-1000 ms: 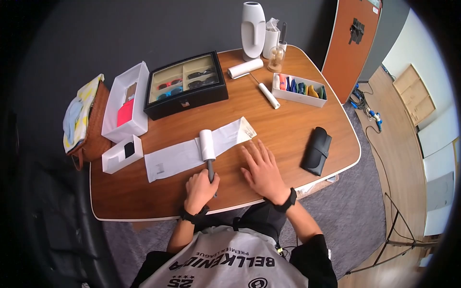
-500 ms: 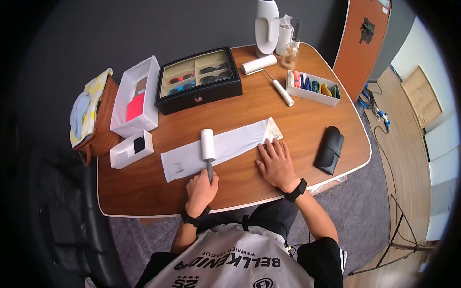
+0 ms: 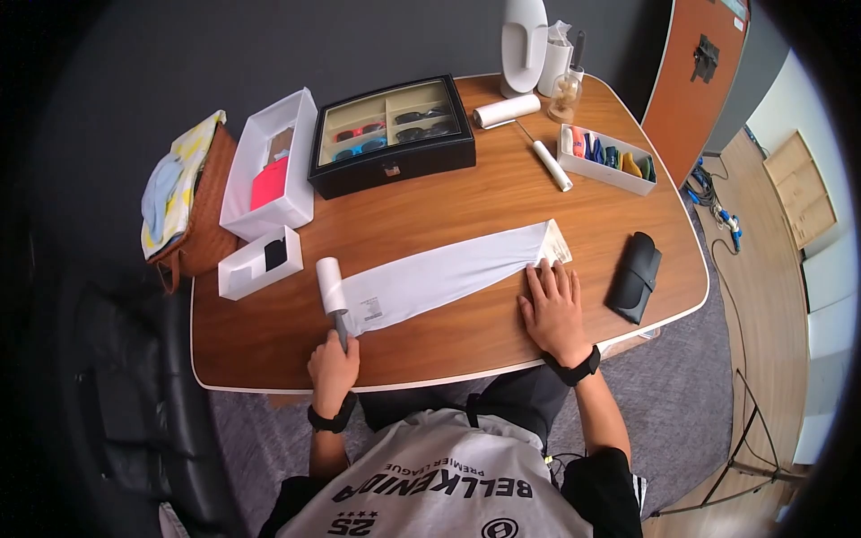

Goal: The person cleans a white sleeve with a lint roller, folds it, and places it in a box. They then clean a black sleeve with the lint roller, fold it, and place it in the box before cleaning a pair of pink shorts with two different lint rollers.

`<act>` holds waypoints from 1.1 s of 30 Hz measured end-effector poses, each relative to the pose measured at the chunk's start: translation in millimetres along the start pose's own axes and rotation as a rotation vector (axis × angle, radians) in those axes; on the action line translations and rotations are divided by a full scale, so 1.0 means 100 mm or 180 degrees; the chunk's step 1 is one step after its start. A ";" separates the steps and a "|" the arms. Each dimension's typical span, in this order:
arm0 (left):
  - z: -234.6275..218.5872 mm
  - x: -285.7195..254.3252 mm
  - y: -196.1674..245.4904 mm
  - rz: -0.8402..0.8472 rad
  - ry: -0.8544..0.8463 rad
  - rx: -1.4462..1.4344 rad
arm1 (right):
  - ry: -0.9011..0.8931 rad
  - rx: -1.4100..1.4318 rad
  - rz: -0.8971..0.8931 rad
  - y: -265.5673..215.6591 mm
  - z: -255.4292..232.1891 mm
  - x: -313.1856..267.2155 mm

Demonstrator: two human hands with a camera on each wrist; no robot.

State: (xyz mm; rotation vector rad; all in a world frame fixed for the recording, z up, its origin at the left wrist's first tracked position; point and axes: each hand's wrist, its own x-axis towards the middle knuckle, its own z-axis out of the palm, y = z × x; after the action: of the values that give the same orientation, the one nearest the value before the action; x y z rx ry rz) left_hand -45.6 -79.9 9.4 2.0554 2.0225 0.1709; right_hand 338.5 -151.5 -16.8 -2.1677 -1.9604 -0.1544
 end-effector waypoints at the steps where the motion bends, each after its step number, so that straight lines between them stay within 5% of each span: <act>1: -0.03 -0.02 -0.04 -0.0085 0.0012 -0.0081 | 0.0000 -0.0009 0.0013 0.00 0.00 0.00; 12: -0.13 -0.50 0.25 0.0408 -0.0213 -0.0590 | 0.0098 -0.0101 0.0080 -0.07 0.05 0.01; 23: -0.13 -0.56 -0.23 -0.0131 0.0144 -0.0435 | 0.0094 -0.0091 0.0151 -0.09 0.06 0.01; 30: -0.17 -0.53 0.08 0.0219 -0.0044 -0.0673 | 0.0110 -0.0099 0.0147 -0.14 -0.04 0.00; 33: -0.15 -0.51 0.25 0.0448 0.0059 -0.0933 | 0.0559 0.0656 0.0205 -0.41 -0.37 -0.04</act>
State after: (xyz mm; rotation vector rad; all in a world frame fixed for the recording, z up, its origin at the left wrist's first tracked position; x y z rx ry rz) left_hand -26.8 -129.7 35.0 2.0120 1.7410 0.4835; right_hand 299.6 -160.2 22.2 -2.0098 -1.7277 -0.1218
